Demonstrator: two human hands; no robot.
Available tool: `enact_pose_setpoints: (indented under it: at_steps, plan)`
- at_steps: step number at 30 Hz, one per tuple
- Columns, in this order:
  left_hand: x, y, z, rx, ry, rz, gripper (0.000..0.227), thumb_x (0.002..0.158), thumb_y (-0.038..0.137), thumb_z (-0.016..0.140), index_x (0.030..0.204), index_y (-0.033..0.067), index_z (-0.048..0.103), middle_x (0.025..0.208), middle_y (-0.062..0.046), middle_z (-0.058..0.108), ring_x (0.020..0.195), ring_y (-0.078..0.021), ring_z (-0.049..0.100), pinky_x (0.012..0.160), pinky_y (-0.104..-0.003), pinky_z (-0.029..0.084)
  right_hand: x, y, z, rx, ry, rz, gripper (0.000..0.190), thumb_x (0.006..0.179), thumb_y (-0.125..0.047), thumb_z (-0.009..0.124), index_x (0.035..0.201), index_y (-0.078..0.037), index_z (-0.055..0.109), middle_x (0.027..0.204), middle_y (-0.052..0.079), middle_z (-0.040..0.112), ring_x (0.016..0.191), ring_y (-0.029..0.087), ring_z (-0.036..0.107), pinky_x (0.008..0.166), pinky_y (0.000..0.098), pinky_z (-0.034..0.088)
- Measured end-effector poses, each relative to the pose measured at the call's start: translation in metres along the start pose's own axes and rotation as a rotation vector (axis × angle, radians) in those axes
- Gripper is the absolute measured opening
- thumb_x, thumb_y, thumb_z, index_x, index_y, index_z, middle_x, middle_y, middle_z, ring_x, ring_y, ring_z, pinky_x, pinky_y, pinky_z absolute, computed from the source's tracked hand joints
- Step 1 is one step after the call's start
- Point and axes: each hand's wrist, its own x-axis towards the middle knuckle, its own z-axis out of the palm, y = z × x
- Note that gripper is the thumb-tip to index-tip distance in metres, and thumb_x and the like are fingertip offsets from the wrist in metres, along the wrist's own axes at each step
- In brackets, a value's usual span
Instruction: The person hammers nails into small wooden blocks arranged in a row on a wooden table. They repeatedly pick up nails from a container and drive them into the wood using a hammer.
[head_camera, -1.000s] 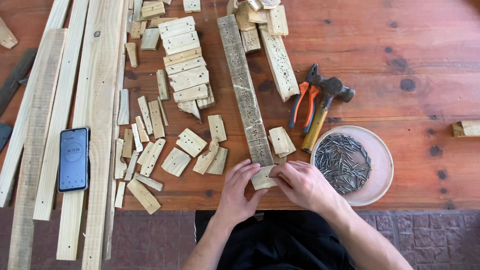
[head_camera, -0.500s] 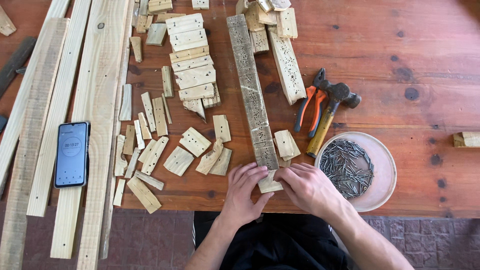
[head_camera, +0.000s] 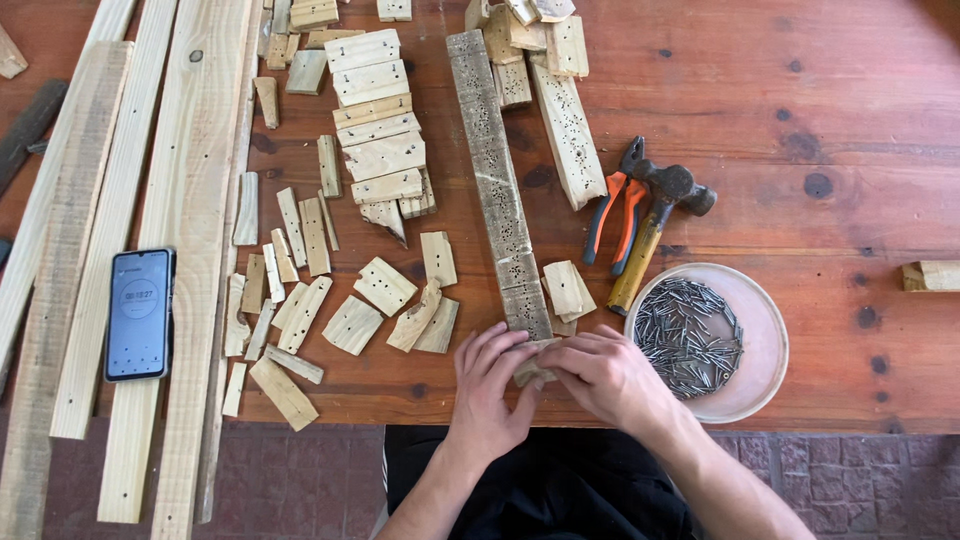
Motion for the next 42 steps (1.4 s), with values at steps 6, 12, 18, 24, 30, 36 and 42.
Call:
enact_pose_setpoints:
  at_steps: [6,12,18,24,30,36,42]
  plan:
    - [0.002,0.002,0.019,0.085,0.162,-0.043,0.019,0.09,0.019,0.068,0.106,0.0094,0.073,0.122,-0.006,0.069,0.127,-0.0283,0.059,0.111,-0.05,0.035,-0.016,-0.002,0.006,0.219,0.013,0.116,0.034,0.089,0.003,0.057,0.114,-0.011,0.075,0.117,0.01,0.069,0.103,0.028,0.068,0.093,0.0406,0.054]
    - [0.001,-0.005,0.031,0.029,0.232,-0.04,0.008,0.08,0.006,0.074,0.087,0.011,0.073,0.115,-0.003,0.071,0.12,-0.0288,0.061,0.106,-0.047,0.037,-0.016,0.002,-0.011,0.395,-0.064,0.211,0.052,0.09,0.004,0.048,0.134,-0.014,0.068,0.119,0.01,0.061,0.11,0.026,0.063,0.1,0.0372,0.049]
    - [0.001,-0.008,0.03,-0.066,0.219,-0.116,0.012,0.085,0.026,0.079,0.081,0.0173,0.072,0.116,-0.002,0.072,0.124,-0.0301,0.061,0.105,-0.049,0.035,0.019,0.083,-0.052,-0.324,0.148,0.744,0.041,0.097,-0.036,0.068,0.125,-0.009,0.058,0.096,0.001,0.076,0.097,0.033,0.068,0.089,0.0544,0.043]
    - [-0.001,-0.008,0.025,-0.031,0.107,-0.184,0.012,0.087,0.032,0.077,0.086,0.0201,0.079,0.122,0.0,0.07,0.131,-0.0296,0.054,0.116,-0.059,0.02,0.059,0.121,-0.059,-0.376,-0.339,1.084,0.093,0.099,-0.058,0.04,0.165,-0.001,0.009,0.113,0.028,0.074,0.106,0.049,0.07,0.097,0.0573,0.044]
    - [0.002,0.002,0.017,0.118,0.085,-0.085,0.019,0.093,0.035,0.068,0.094,0.0207,0.079,0.126,-0.001,0.067,0.131,-0.0299,0.053,0.116,-0.065,0.017,0.051,0.137,-0.051,-0.142,-0.13,1.199,0.1,0.098,-0.051,0.056,0.163,-0.002,-0.001,0.118,0.045,0.062,0.109,0.062,0.061,0.093,0.0665,0.045]
    - [-0.005,-0.007,0.024,0.136,0.111,0.019,0.034,0.09,0.045,0.073,0.104,0.0142,0.074,0.128,-0.005,0.066,0.131,-0.0315,0.056,0.118,-0.062,0.024,0.051,0.14,-0.062,-0.002,0.095,1.225,0.081,0.089,-0.042,0.067,0.152,-0.008,0.029,0.122,0.017,0.071,0.115,0.05,0.062,0.096,0.0546,0.047]
    - [-0.009,-0.009,0.027,0.096,0.155,0.047,0.033,0.087,0.037,0.081,0.107,0.0121,0.072,0.129,-0.009,0.065,0.128,-0.0343,0.058,0.112,-0.055,0.038,0.044,0.138,-0.083,0.734,0.573,1.149,0.058,0.096,-0.024,0.07,0.143,-0.005,0.04,0.106,0.025,0.07,0.071,0.03,0.077,0.057,0.037,0.063]
